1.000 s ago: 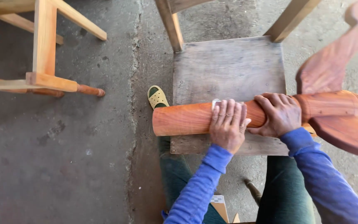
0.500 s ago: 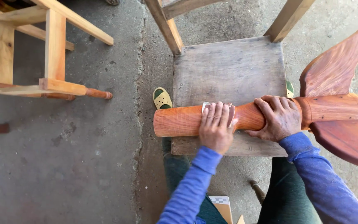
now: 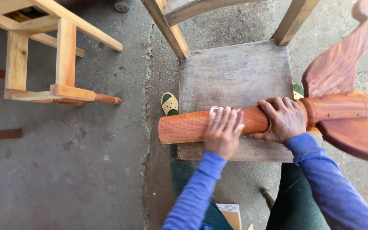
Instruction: Manually sanding a wooden table leg pedestal to prepare it for finishing.
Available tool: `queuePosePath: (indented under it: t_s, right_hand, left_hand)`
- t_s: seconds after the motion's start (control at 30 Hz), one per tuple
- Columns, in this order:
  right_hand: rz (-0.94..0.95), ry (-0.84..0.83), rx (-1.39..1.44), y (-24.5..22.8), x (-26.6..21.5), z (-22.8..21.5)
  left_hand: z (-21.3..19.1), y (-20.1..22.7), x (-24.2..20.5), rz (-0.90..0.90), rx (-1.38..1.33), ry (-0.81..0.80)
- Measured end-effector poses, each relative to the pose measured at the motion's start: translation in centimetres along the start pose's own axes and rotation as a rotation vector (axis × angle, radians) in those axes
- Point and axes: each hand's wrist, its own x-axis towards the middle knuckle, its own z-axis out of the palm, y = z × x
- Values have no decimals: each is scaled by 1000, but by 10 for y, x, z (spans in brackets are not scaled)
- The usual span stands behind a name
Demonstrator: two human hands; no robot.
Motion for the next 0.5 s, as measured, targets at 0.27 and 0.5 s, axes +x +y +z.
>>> queuePosePath:
  t_s: [0.27,0.5]
  right_hand:
    - [5,111,16,-8,-20,0]
    - [6,171,-25,-13,-32,6]
  left_hand:
    - [-37,-65,-23,-334,195,-159]
    - [-2,-20,-28,-69,-10,-115]
